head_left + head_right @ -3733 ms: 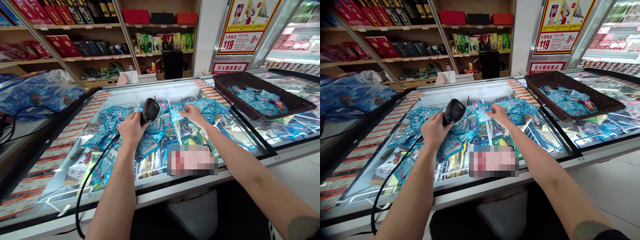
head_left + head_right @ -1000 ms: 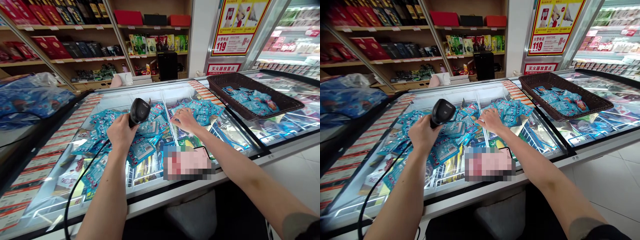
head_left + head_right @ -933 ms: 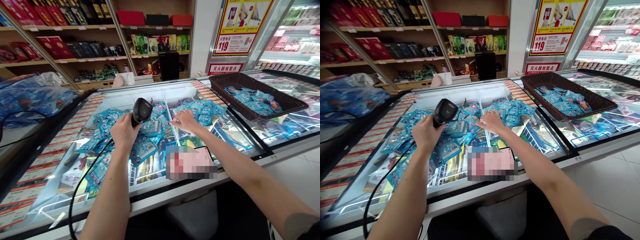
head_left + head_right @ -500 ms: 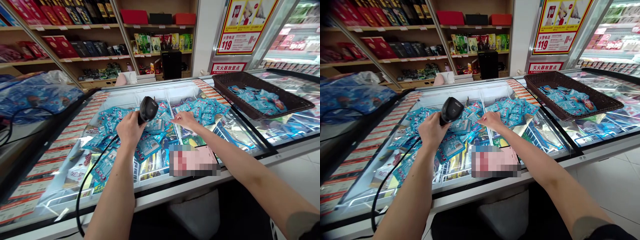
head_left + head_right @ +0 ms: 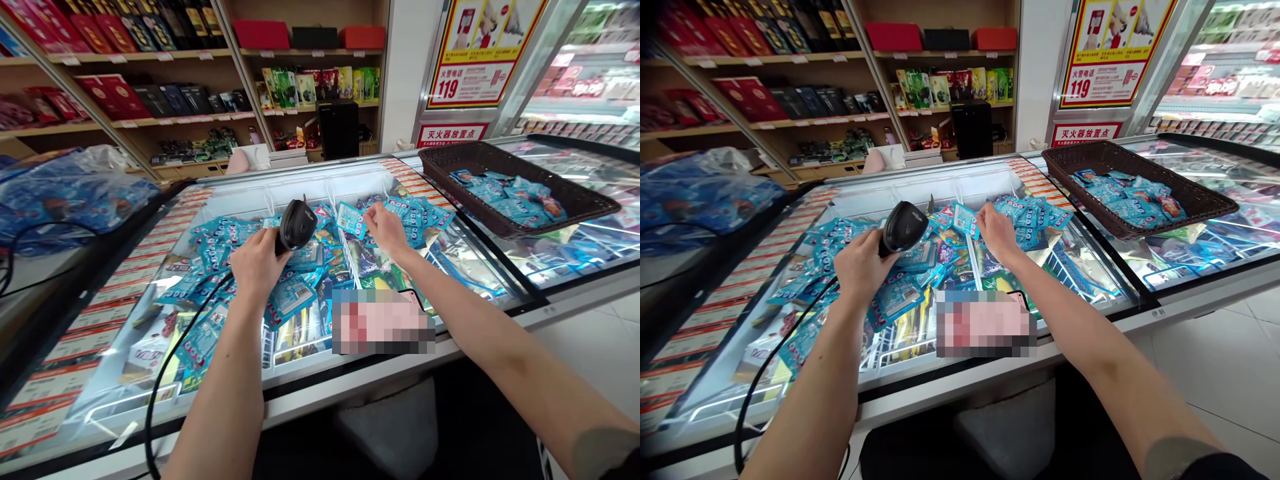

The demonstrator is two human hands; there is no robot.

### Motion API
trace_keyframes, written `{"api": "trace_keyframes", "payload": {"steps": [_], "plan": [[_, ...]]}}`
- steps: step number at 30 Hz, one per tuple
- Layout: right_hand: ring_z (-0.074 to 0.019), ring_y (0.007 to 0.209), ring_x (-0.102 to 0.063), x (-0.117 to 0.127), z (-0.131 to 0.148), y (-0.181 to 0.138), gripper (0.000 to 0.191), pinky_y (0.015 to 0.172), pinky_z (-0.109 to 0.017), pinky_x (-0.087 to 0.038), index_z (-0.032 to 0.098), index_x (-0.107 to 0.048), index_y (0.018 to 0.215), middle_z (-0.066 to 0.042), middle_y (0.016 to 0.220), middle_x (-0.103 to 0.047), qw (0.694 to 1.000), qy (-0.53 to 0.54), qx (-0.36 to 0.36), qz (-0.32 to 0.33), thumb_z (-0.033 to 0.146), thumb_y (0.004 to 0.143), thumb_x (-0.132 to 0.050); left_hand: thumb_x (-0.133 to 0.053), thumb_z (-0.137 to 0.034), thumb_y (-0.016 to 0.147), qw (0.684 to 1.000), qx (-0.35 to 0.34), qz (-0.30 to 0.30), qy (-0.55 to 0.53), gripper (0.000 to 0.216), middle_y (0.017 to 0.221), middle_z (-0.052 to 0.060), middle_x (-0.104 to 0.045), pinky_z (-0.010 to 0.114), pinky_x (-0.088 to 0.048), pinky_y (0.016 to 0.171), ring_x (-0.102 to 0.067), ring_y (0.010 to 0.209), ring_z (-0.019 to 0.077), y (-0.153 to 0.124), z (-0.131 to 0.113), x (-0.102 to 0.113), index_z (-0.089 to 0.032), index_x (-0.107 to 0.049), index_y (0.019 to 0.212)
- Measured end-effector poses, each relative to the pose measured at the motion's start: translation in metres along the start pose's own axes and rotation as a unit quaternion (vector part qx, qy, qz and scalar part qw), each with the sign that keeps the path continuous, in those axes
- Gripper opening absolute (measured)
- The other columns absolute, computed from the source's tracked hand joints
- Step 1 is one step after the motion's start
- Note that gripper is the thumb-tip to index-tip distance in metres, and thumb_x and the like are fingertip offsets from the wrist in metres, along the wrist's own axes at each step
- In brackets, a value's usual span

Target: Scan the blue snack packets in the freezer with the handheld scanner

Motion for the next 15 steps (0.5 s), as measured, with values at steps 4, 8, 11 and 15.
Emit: {"api": "trace_keyframes", "payload": {"steps": [4,8,11,15], "plan": [[-0.0268,0.087,-0.068,0.004,-0.004,0.0,0.019,0.086,-0.038,-0.047,0.022,-0.059,0.101,-0.006,0.081,-0.069,1.0,0.026,-0.009,-0.01,0.035,0.097,-0.046,-0.056,-0.044,0.087,1.0,-0.012,0.002,0.002,0.038,0.112,0.009,-0.07,0.033,-0.041,0.072,-0.065,0.104,0.0285,0.0,-0.003,0.001,-0.022,-0.059,0.119],[-0.0278,0.089,-0.068,0.005,-0.01,0.003,0.017,0.086,-0.039,-0.047,0.022,-0.06,0.101,-0.007,0.083,-0.07,0.999,0.014,-0.017,-0.023,0.032,0.096,-0.047,-0.056,-0.045,0.088,0.999,-0.04,0.005,0.0,0.038,0.109,0.009,-0.071,0.033,-0.041,0.071,-0.066,0.102,0.0285,0.0,-0.006,0.001,-0.022,-0.06,0.118],[-0.0275,0.085,-0.067,0.006,-0.016,0.006,0.017,0.084,-0.039,-0.048,0.022,-0.06,0.099,-0.007,0.081,-0.07,0.999,0.0,-0.031,-0.03,0.031,0.095,-0.046,-0.056,-0.04,0.088,0.998,-0.068,0.009,-0.004,0.035,0.105,0.008,-0.071,0.033,-0.04,0.07,-0.066,0.102,0.0278,0.0,-0.008,0.002,-0.023,-0.061,0.118],[-0.0262,0.081,-0.067,0.004,-0.022,0.009,0.017,0.082,-0.038,-0.049,0.02,-0.06,0.098,-0.006,0.077,-0.07,0.999,-0.003,-0.031,-0.037,0.028,0.094,-0.046,-0.059,-0.037,0.087,0.995,-0.099,0.003,-0.01,0.034,0.104,0.006,-0.071,0.033,-0.041,0.069,-0.067,0.1,0.0273,0.001,-0.012,0.002,-0.023,-0.061,0.118]]}}
Point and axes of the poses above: each hand's wrist, its own y-axis towards the middle knuckle, its own x-axis out of the back of the hand, z = x × y, the point moved 2 cm from there along y, towards the middle knuckle
